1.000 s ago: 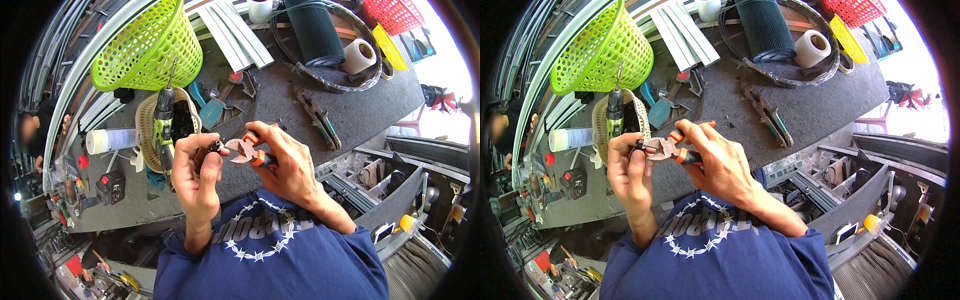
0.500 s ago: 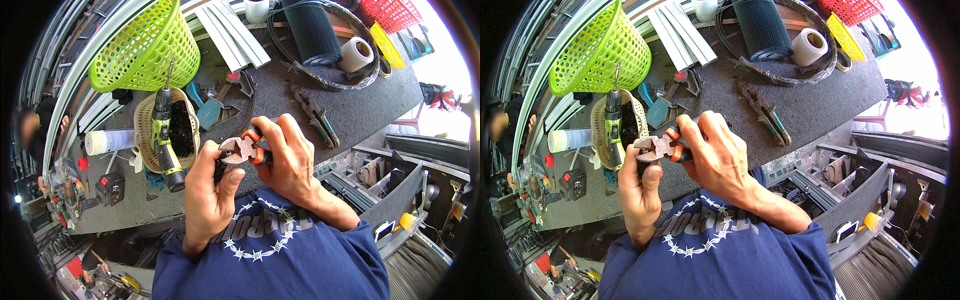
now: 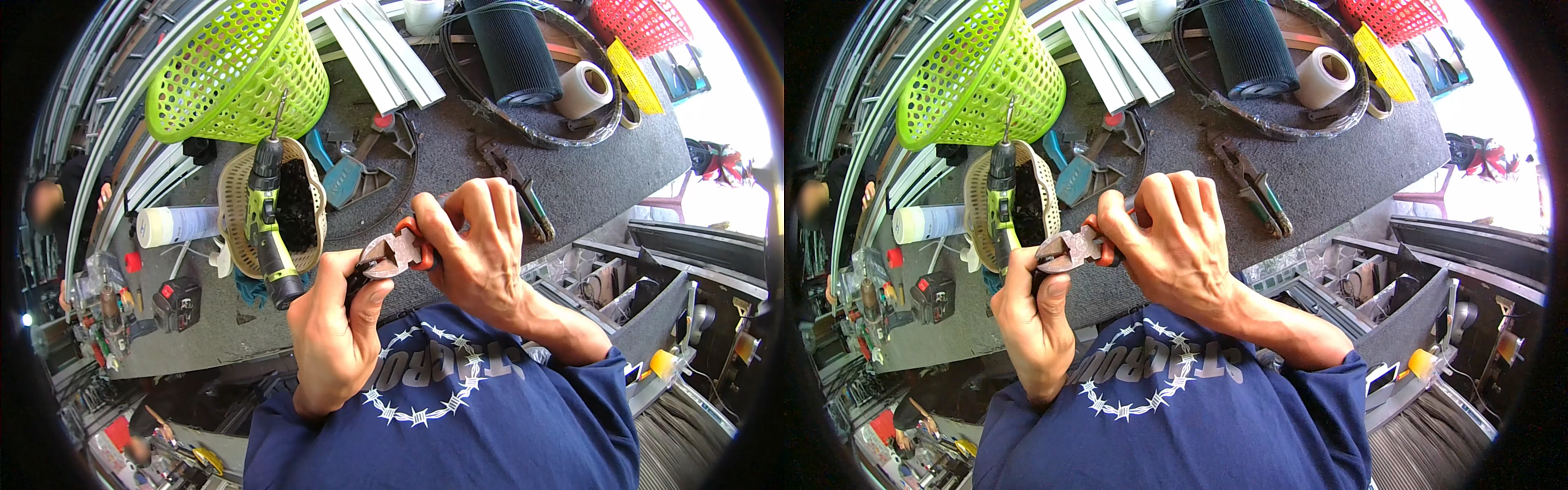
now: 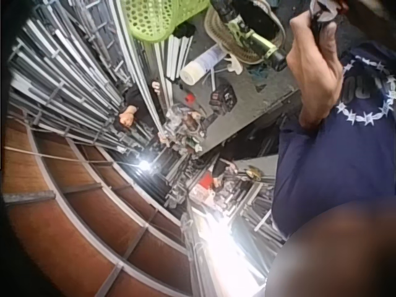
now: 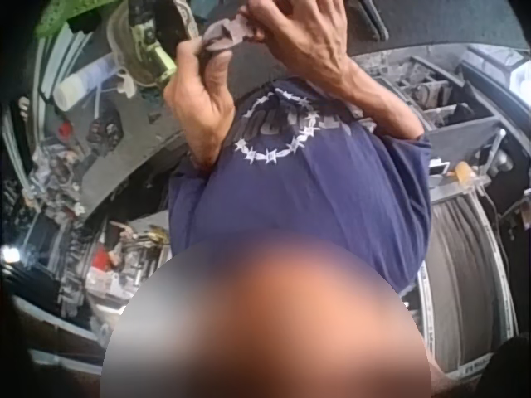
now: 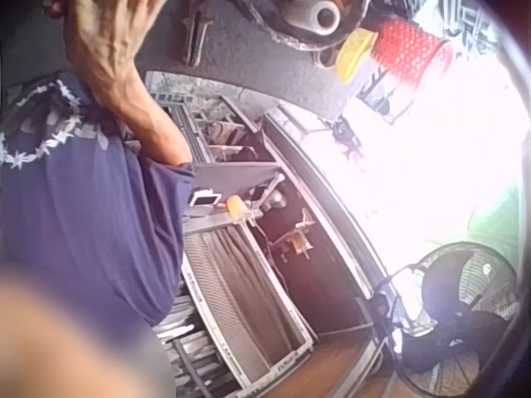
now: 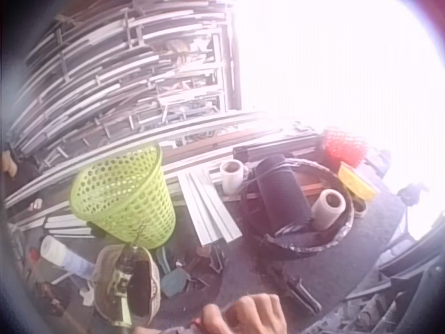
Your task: The person uses pliers to strip the ends of a small black plastic component, then uses a screwdriver to manipulate a small metal piece. They place the metal piece into a red plastic container and continue handling small parts on the workbench.
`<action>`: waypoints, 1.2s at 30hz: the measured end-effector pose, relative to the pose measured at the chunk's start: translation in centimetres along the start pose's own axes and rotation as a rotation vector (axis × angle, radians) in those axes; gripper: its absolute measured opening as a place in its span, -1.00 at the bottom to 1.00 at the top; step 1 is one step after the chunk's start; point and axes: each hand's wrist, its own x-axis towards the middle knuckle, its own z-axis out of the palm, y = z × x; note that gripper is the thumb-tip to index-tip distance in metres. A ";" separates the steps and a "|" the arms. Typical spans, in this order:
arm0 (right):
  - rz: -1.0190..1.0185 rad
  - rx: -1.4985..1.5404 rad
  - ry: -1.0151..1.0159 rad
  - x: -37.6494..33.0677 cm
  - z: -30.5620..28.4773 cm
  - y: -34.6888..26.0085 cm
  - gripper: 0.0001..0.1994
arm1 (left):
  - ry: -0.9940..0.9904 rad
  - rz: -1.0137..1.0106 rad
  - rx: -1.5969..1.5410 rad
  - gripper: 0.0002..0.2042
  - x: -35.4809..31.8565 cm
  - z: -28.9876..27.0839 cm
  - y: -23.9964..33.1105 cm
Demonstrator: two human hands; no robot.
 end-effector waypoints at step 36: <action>-0.272 0.132 -0.144 2.2 -1.0 1.1 -0.62 | 0.101 -0.095 -0.095 -0.75 -0.8 0.0 0.2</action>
